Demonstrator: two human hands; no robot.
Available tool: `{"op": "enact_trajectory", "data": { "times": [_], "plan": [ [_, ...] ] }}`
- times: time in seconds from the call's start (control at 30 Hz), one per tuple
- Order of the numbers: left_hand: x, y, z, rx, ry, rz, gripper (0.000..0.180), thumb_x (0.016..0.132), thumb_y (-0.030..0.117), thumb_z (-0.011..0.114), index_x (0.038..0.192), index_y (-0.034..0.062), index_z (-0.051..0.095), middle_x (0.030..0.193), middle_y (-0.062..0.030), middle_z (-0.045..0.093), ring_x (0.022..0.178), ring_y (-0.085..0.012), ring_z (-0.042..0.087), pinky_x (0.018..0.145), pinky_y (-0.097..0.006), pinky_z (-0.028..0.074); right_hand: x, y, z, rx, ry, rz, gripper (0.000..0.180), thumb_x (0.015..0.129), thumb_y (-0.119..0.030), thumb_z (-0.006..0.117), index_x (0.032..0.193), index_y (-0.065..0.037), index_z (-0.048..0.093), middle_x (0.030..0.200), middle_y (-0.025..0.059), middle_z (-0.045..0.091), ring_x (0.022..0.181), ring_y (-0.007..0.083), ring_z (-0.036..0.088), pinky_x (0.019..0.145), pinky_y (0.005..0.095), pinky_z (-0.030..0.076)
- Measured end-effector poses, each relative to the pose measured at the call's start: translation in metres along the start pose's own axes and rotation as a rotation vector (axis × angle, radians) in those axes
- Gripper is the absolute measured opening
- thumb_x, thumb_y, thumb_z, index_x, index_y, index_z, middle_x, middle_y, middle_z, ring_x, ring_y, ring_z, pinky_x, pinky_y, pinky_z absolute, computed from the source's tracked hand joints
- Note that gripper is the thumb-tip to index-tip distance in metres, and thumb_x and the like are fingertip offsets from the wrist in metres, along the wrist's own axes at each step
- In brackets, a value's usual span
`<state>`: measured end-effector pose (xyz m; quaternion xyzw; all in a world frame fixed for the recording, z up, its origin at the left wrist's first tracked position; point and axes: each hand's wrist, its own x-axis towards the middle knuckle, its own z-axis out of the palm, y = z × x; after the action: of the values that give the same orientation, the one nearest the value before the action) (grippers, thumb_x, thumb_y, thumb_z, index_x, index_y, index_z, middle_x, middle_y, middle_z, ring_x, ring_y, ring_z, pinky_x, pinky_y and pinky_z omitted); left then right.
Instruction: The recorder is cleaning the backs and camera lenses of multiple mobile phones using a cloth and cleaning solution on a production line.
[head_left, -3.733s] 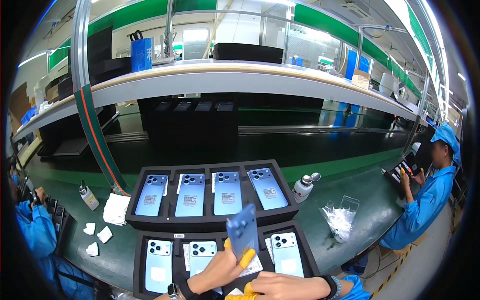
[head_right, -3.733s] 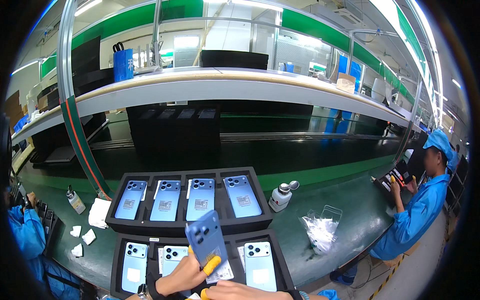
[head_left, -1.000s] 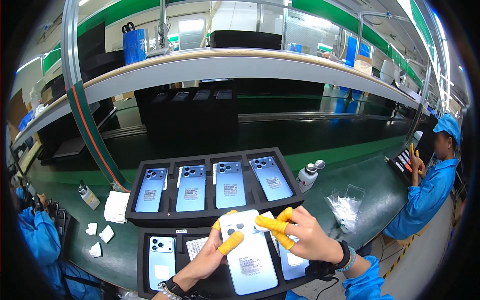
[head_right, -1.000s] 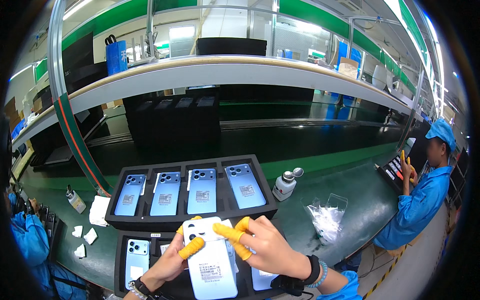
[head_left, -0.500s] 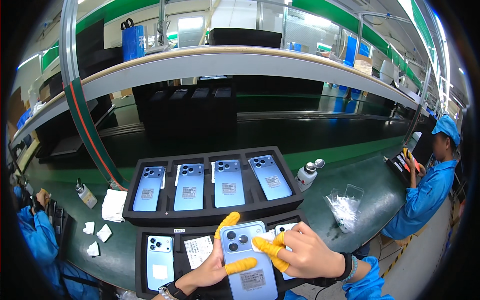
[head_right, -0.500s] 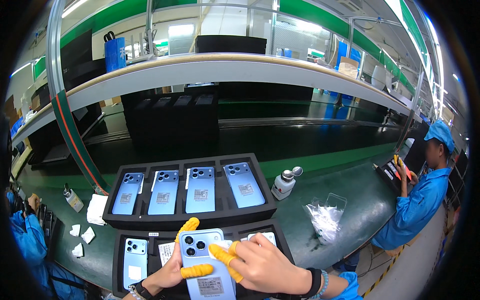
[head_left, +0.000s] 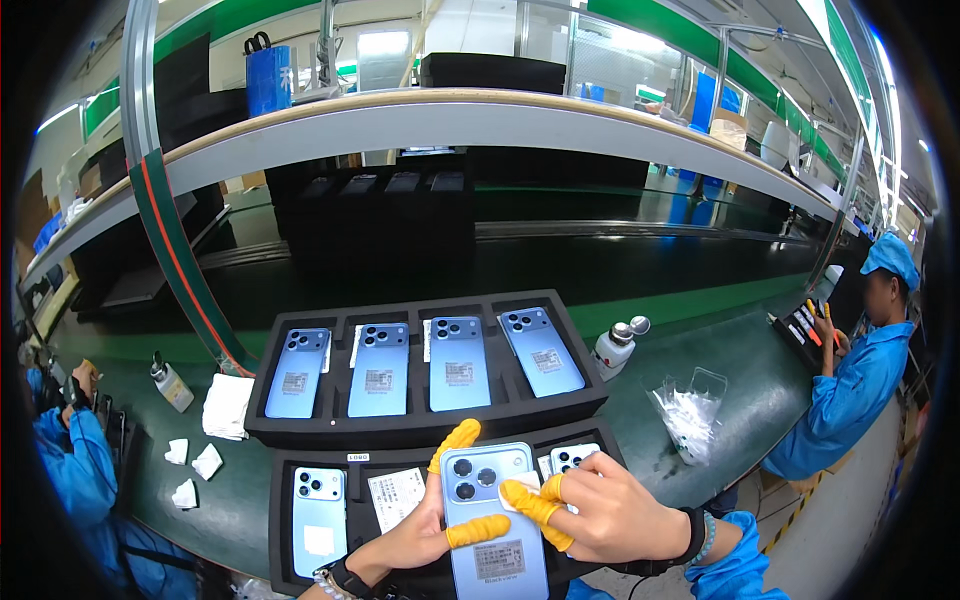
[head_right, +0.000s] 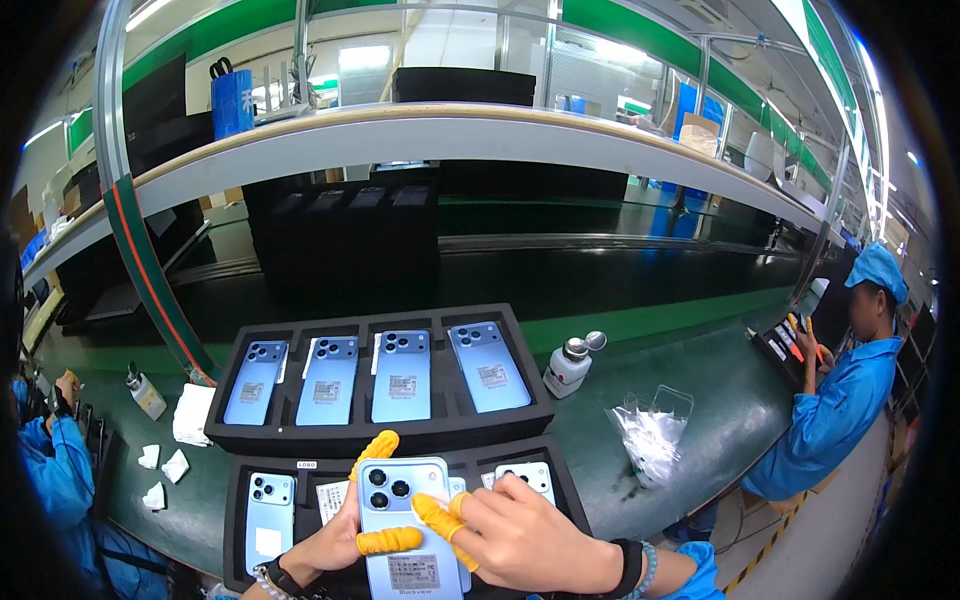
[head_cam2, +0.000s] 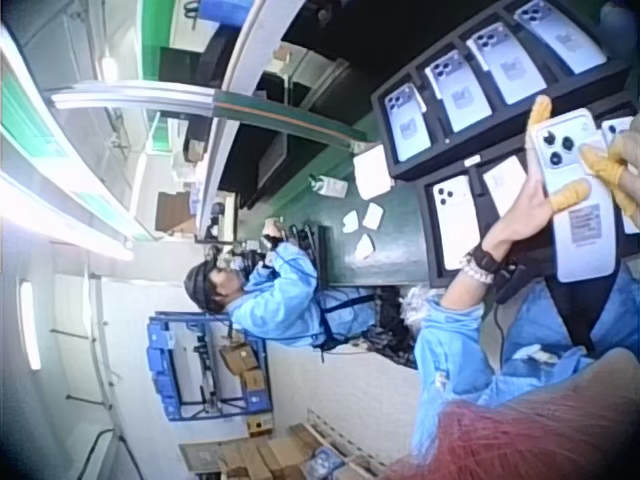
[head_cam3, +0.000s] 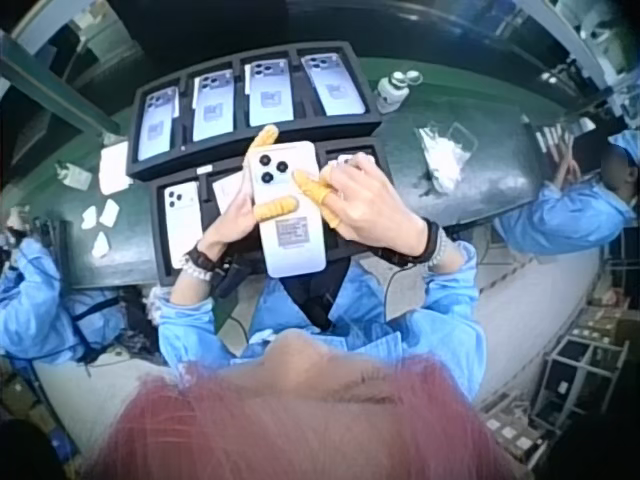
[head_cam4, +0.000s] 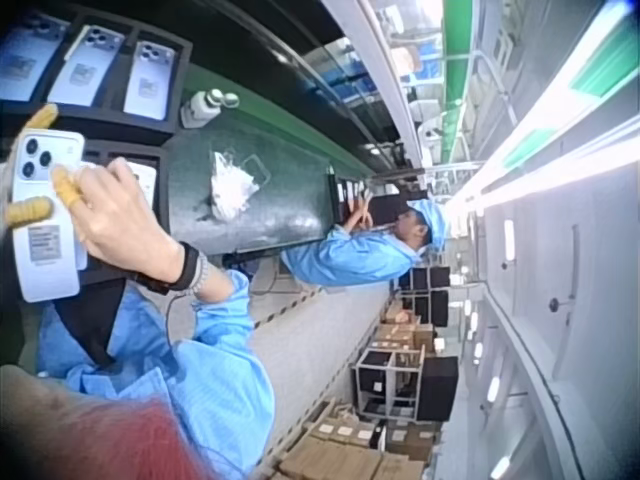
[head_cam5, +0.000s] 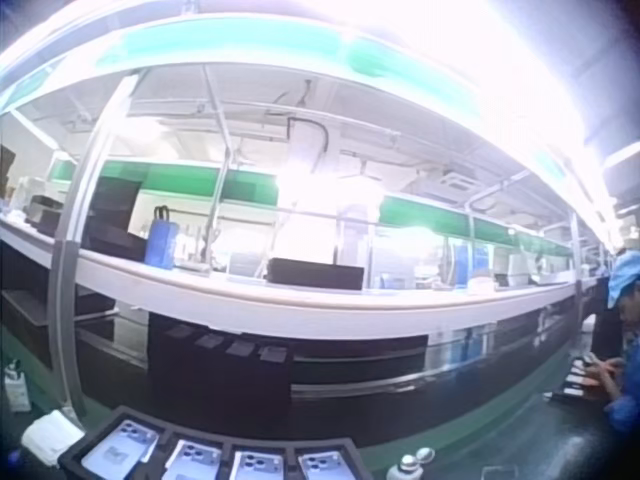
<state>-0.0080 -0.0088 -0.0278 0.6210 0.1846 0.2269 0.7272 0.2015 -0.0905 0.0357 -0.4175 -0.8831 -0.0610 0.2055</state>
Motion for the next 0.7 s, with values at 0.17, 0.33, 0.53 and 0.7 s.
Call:
{"op": "enact_trajectory", "data": {
  "times": [0.17, 0.33, 0.53, 0.7],
  "plan": [
    [-0.001, -0.013, -0.004, 0.067, -0.044, -0.025, 0.095, 0.086, 0.010, 0.060, 0.138, 0.0144, -0.019, 0.136, -0.0148, 0.027, 0.125, -0.0213, 0.035, 0.102, -0.039, 0.034, 0.011, -0.009, 0.000, -0.033, -0.021, -0.051, 0.021, 0.069, -0.012, 0.070, 0.087, -0.003, 0.067, 0.075, 0.0050, 0.055, 0.066, 0.0135, 0.052, 0.062, 0.0295, 0.036],
    [0.002, -0.011, -0.001, 0.052, -0.069, -0.037, 0.092, 0.087, 0.010, 0.058, 0.138, 0.0144, -0.018, 0.137, -0.0148, 0.026, 0.126, -0.0215, 0.033, 0.102, -0.039, 0.034, 0.012, 0.001, 0.019, -0.214, 0.001, -0.029, 0.014, 0.071, -0.012, 0.066, 0.080, -0.001, 0.064, 0.075, 0.0061, 0.053, 0.067, 0.0146, 0.052, 0.062, 0.0282, 0.035],
    [0.005, -0.016, -0.001, 0.026, 0.019, 0.016, 0.095, 0.085, 0.008, 0.059, 0.138, 0.0148, -0.019, 0.137, -0.0154, 0.026, 0.128, -0.0223, 0.032, 0.103, -0.040, 0.033, 0.005, -0.001, 0.019, -0.128, -0.009, -0.035, 0.010, 0.069, -0.011, 0.060, 0.074, -0.002, 0.060, 0.073, 0.0051, 0.048, 0.068, 0.0151, 0.050, 0.061, 0.0280, 0.035],
    [0.006, -0.018, -0.002, 0.033, 0.007, 0.004, 0.095, 0.084, 0.007, 0.060, 0.137, 0.0142, -0.018, 0.137, -0.0157, 0.026, 0.127, -0.0232, 0.033, 0.104, -0.039, 0.033, 0.009, 0.000, 0.022, -0.096, -0.025, -0.093, 0.019, 0.067, -0.015, 0.072, 0.079, -0.002, 0.065, 0.074, 0.0050, 0.052, 0.067, 0.0142, 0.050, 0.061, 0.0291, 0.034]
  ]
}}
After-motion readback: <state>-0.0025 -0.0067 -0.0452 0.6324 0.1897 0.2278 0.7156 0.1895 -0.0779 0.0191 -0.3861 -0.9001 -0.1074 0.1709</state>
